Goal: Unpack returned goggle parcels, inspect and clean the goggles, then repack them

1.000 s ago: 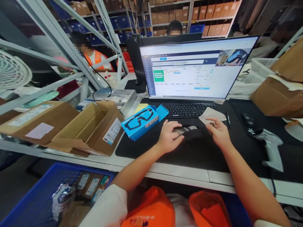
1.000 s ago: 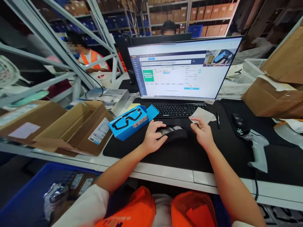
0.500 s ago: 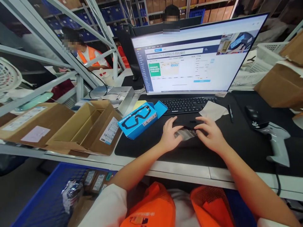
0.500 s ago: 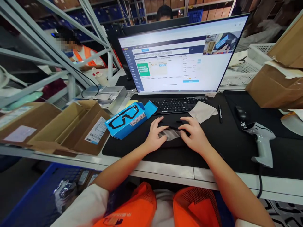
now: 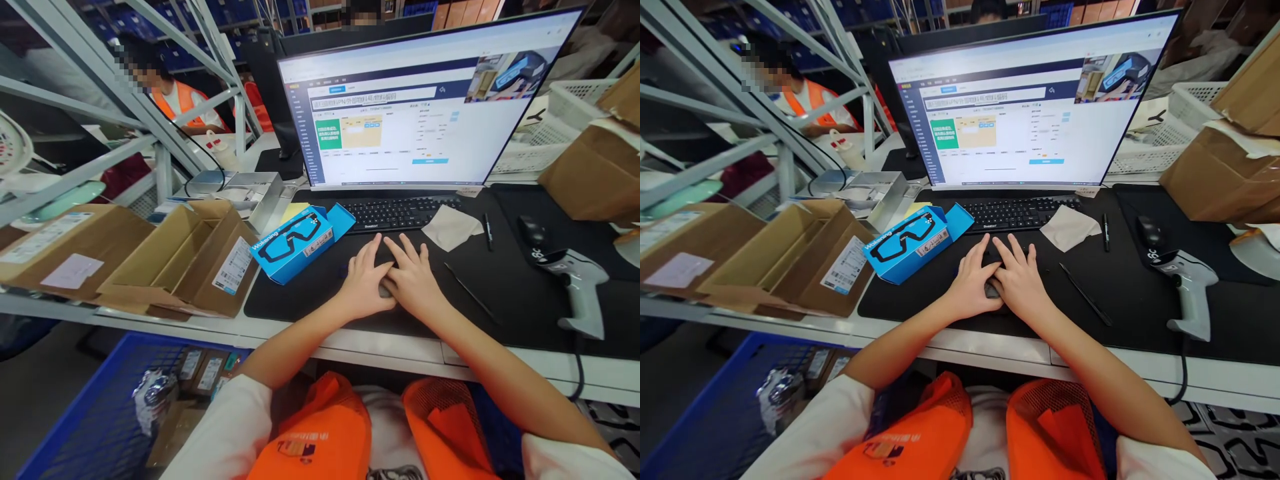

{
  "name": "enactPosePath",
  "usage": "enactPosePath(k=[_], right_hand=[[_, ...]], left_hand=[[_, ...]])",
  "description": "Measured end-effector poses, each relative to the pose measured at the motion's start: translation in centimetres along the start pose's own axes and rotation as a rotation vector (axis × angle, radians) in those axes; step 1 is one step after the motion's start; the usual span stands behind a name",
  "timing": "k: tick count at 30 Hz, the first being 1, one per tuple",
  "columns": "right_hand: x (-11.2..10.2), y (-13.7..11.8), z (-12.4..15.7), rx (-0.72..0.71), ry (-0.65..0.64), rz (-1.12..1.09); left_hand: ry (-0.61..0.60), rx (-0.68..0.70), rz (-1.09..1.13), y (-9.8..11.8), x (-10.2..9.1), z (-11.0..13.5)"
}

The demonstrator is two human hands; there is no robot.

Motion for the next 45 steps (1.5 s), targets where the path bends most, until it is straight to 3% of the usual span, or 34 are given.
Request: enactPosePath(k=[9, 15, 22, 29, 39, 45], right_hand=[[0.9, 0.7, 0.2, -0.057, 0.001, -0.038], [1.1, -0.3, 0.4, -0.091, -0.141, -0.108], [1.2, -0.8, 0.8, -0.108, -0.125, -0.099], [0.0, 1.4, 1.8, -0.150, 0.052, -0.328], [-2.9, 4.6, 2.8, 0.024, 0.413, -0.556], [-2.7, 5.7, 3.3, 0.104, 0.501, -0.570]], left_hand=[[-0.022, 0.077, 0.086, -1.3, -1.3, -0.9], [-0.132, 0.081, 0.066, -1.8, -0.5, -0.9], [-0.249, 0.101, 0.104, -2.5, -0.4, -0.7], [-0.227, 0.105, 0.200, -3.9, -0.4, -1.3], [-0.260, 0.028, 0.227, -4.4, -0.2, -1.3], [-0.297, 0.000, 0.179, -4.4, 0.8, -1.0]])
Point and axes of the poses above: each hand's wrist, its own z-axis away from the middle knuckle, its own x-axis out of the palm, y = z × x, the point moved 10 cm from there along -z, towards the middle knuckle, and after that the axes turned 2 degrees about z, right-handed, at the moved point
